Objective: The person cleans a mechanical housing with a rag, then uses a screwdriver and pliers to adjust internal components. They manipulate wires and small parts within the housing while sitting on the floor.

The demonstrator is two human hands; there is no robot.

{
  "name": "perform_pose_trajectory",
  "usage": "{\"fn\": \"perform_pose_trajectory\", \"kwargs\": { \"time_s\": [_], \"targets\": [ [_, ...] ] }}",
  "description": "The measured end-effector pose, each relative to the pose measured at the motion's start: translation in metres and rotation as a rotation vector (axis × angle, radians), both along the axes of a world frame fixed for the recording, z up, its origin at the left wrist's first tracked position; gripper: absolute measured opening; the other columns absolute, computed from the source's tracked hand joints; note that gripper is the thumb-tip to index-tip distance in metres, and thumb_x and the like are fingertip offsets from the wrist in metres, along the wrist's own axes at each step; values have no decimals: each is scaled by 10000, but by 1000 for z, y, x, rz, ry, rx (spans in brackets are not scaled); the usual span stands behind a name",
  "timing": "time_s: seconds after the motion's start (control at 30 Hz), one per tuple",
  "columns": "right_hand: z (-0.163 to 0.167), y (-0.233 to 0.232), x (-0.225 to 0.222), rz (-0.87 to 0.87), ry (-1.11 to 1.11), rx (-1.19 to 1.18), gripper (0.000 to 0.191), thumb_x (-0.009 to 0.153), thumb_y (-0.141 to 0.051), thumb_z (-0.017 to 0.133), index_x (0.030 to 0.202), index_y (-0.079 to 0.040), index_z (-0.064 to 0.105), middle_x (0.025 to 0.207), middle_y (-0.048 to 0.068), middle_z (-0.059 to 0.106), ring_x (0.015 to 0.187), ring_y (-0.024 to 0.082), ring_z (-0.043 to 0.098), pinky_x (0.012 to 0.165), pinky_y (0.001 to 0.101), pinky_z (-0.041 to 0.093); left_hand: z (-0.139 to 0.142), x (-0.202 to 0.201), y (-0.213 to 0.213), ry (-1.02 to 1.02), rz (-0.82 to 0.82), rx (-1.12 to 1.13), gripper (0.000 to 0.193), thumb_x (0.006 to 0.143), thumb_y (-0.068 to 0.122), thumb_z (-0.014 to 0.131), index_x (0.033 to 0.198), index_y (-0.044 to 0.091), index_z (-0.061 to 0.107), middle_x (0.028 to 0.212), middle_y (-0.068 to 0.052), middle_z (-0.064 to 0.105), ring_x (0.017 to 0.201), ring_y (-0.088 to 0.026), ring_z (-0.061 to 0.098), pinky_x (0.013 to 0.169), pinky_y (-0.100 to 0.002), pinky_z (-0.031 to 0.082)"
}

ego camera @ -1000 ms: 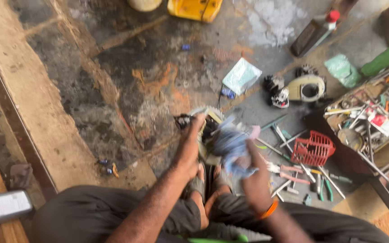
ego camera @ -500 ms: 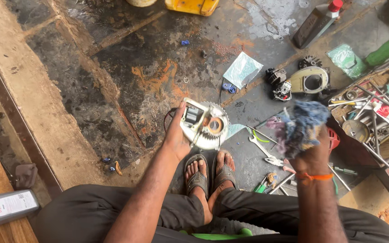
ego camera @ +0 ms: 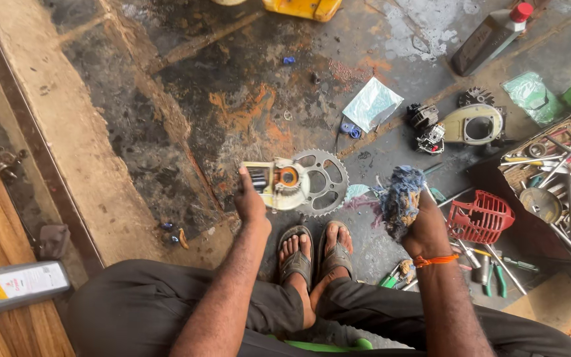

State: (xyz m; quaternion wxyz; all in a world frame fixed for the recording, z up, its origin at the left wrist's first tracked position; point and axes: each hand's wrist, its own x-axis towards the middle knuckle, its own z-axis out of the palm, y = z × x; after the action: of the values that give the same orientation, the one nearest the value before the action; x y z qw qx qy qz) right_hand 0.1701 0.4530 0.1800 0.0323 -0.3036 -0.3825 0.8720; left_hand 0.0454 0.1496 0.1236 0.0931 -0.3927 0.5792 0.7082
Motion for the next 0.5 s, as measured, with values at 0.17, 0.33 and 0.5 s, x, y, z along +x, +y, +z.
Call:
{"fn": "perform_pose_trajectory", "kwargs": {
  "time_s": [0.17,0.33,0.5],
  "targets": [
    [8,-10,-2,51,-57,51,347,1087,-276,453,1287,-47,619,1007,94,711,836,240,692,718,422,587,1,-9,-28,-21,171,187,646,958,679,466,1212,99,591,1073,-56,704,959,-177,725,786,-341,612],
    [6,-11,-3,70,-50,44,365,1081,-303,431,1281,-59,613,986,103,716,806,248,695,706,414,591,4,-17,-20,2,20,137,690,960,686,486,1261,79,614,1113,-57,700,982,-164,691,801,-339,563],
    [-8,-9,0,41,-83,79,340,1112,-279,470,1292,-35,623,1018,73,703,845,206,686,743,387,576,0,-8,3,71,-192,-21,628,966,664,452,1255,152,671,1101,-53,713,1028,-168,678,895,-332,514]
  ]
}}
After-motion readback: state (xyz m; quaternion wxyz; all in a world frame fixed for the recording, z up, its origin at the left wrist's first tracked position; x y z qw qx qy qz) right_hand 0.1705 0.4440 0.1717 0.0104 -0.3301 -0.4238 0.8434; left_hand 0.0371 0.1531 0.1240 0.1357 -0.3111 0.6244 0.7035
